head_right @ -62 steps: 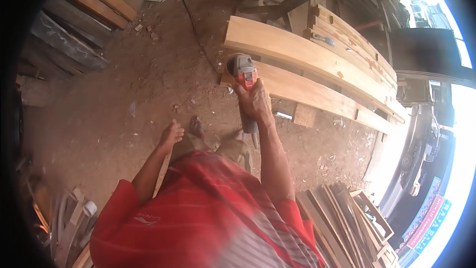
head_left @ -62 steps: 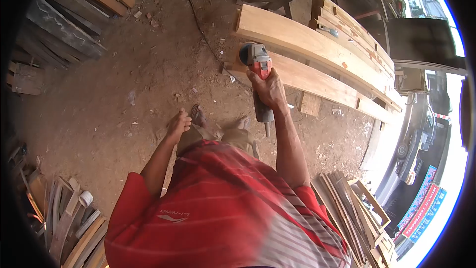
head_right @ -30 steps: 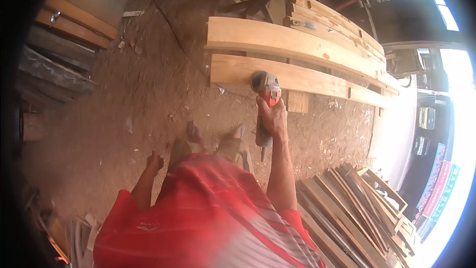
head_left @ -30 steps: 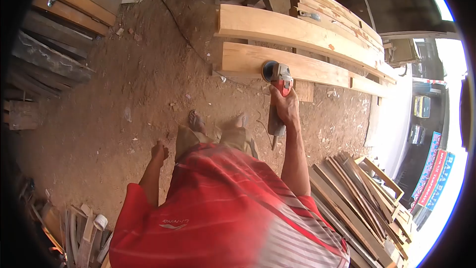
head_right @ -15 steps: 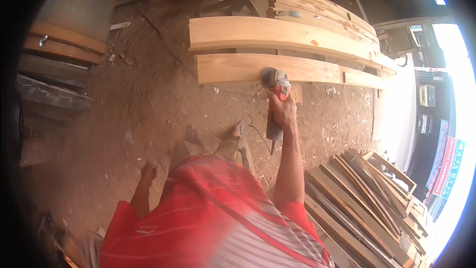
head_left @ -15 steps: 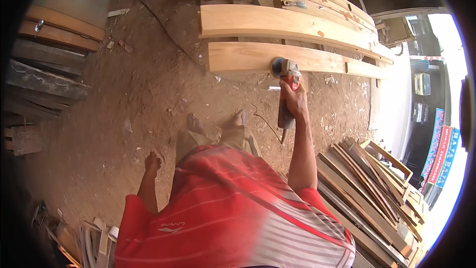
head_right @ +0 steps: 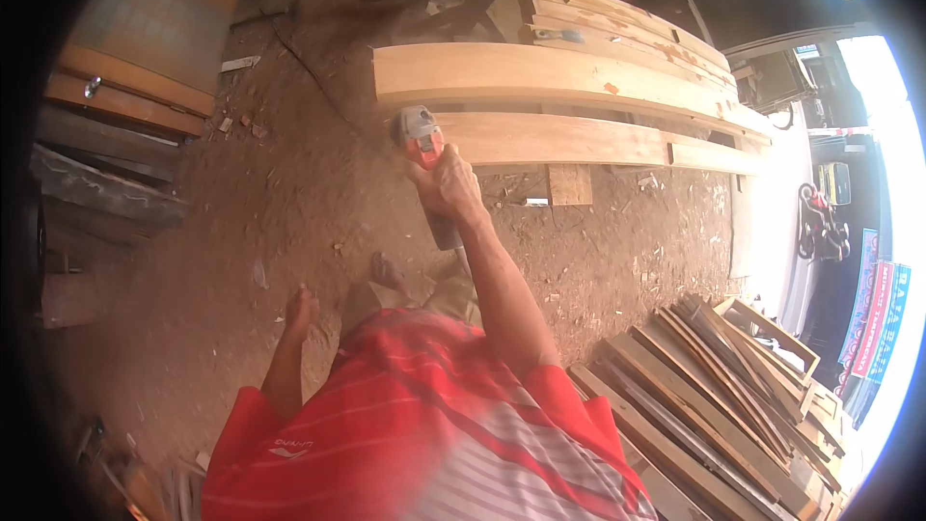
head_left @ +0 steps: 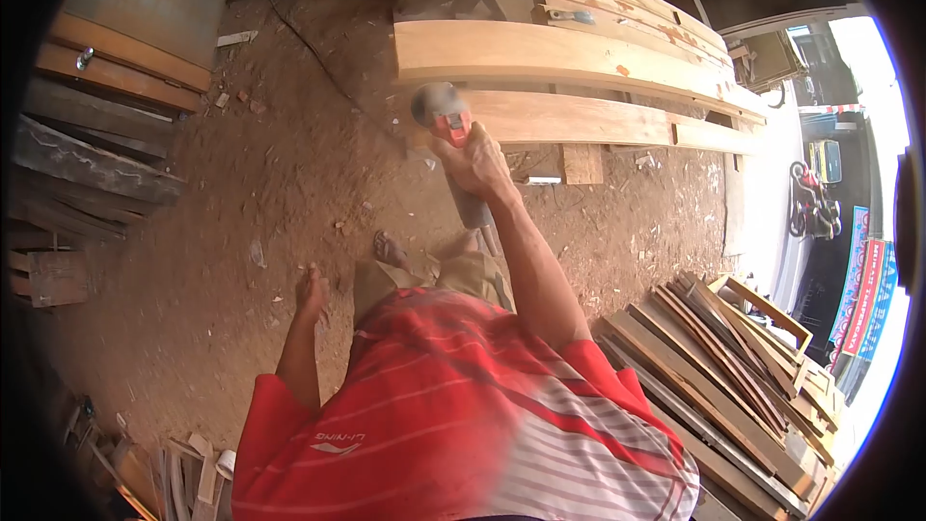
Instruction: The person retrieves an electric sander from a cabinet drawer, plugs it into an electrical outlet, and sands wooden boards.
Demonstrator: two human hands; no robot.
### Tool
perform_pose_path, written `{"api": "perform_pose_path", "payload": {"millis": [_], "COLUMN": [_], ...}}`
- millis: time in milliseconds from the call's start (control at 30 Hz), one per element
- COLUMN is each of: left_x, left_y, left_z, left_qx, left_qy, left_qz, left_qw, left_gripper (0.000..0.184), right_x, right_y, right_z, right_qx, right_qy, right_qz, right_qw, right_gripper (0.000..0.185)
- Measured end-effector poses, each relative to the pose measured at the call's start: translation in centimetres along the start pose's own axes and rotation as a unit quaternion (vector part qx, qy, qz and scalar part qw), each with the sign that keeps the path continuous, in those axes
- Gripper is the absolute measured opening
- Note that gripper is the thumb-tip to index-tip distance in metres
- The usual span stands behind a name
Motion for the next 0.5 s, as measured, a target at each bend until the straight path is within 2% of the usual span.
{"api": "perform_pose_path", "payload": {"millis": [33, 67, 133, 167, 233, 267, 300, 333, 400, 433, 467, 500], "left_x": [-0.7, -1.6, -1.4, 0.0, -1.4, -2.3, -3.2, -3.5, -2.9, -2.6, -2.2, -1.4], "left_y": [0.9, 1.9, 0.8, -1.9, -3.4, -5.8, -8.0, -8.2, -7.4, -6.3, -3.4, -0.8], "left_z": [0.3, 0.2, -0.9, -2.3, -2.8, -3.8, -4.2, -4.1, -3.1, -1.8, -0.1, 1.5], "left_qx": [0.004, 0.042, 0.076, 0.206, 0.329, 0.195, 0.056, 0.057, 0.147, 0.15, 0.21, 0.234], "left_qy": [-0.003, 0.032, 0.069, 0.079, 0.088, 0.09, 0.089, 0.088, 0.042, 0.041, 0.101, 0.076], "left_qz": [0.003, 0.023, 0.043, 0.09, 0.133, 0.0, -0.133, -0.132, -0.08, -0.076, 0.053, 0.093], "left_qw": [1.0, 0.998, 0.994, 0.971, 0.931, 0.977, 0.986, 0.986, 0.985, 0.985, 0.971, 0.965], "left_gripper": [0.056, 0.057, 0.057, 0.057, 0.057, 0.058, 0.059, 0.059, 0.062, 0.062, 0.064, 0.065], "right_x": [0.2, 0.4, 1.1, 2.1, 2.2, 1.6, 2.1, 2.6, 3.2, 2.2, 1.9, 1.7], "right_y": [-0.4, -0.8, 0.5, 2.6, 4.2, 4.5, 5.2, 5.7, 6.6, 4.7, 3.7, 2.6], "right_z": [0.5, 0.7, -0.3, -1.3, -4.3, -6.1, -7.1, -7.0, -7.5, -7.0, -5.9, -4.4], "right_qx": [-0.001, -0.003, -0.015, -0.005, 0.027, 0.049, 0.069, 0.07, 0.035, 0.042, 0.046, 0.027], "right_qy": [-0.01, -0.02, -0.006, 0.018, 0.059, 0.078, 0.064, 0.065, 0.091, 0.058, 0.064, 0.044], "right_qz": [-0.01, -0.023, -0.018, -0.021, -0.013, -0.001, -0.01, -0.01, -0.004, 0.011, 0.012, -0.002], "right_qw": [1.0, 1.0, 1.0, 1.0, 0.998, 0.996, 0.995, 0.995, 0.995, 0.997, 0.997, 0.999], "right_gripper": [0.081, 0.081, 0.081, 0.073, 0.062, 0.059, 0.075, 0.075, 0.075, 0.078, 0.078, 0.078]}}
Point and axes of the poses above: each hand's wrist, its own x-axis towards the middle knuckle, its own z-axis out of the palm, y = z × x, the point moved 6 cm from there along x, towards the middle knuckle, and after that the axes turned 6 degrees about x, right-handed, at the moved point
